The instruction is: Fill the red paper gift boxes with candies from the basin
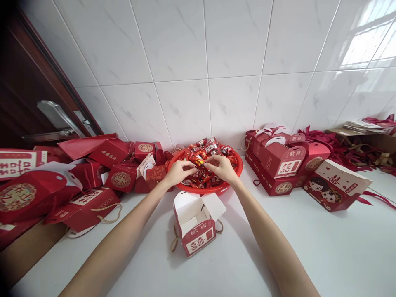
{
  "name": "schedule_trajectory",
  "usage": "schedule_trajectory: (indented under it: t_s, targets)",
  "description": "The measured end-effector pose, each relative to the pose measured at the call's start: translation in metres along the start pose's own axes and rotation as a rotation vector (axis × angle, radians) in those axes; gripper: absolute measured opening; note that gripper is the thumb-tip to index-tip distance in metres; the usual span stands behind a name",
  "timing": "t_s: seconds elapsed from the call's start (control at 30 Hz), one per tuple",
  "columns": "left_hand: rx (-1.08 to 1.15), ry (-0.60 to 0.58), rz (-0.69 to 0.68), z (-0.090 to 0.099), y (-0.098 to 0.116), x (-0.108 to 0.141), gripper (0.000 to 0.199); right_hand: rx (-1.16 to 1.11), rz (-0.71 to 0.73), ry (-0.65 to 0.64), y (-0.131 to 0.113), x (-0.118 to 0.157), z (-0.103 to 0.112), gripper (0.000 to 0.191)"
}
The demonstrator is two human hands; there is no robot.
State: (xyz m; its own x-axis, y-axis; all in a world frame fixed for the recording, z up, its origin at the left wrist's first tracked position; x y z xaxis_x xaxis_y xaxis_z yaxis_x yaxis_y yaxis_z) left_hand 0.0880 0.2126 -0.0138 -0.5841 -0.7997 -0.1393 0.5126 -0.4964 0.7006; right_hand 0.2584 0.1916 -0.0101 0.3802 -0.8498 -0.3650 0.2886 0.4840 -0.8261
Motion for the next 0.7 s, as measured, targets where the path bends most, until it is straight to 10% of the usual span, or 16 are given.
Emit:
schedule_trajectory:
  t_s: [0.5, 0.7]
  targets:
    - [0.349, -0.053, -0.091, 0.005, 0.003, 0.007, 0.034, -0.184, 0.043, -0.264, -0.013, -0.004, -0.024, 0.035]
    - [0.445, 0.355, 0.004, 0.043, -0.041, 0.005, 0.031, -0.295, 0.0, 0.034, 0.0, -0.001, 0.001, 0.042]
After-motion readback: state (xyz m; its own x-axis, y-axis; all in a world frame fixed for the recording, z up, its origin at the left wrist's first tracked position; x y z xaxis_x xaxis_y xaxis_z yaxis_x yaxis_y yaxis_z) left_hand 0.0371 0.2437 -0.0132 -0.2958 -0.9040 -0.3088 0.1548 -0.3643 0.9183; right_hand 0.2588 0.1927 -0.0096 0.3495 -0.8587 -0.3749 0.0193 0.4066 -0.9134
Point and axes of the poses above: each hand's wrist, its own x-axis away from the middle knuckle, its own z-axis out of the back of the hand, y = z × x, the point moved 8 cm from there along -x, towards the middle knuckle, and after that the axes turned 15 degrees about -y, right-handed, at the moved point
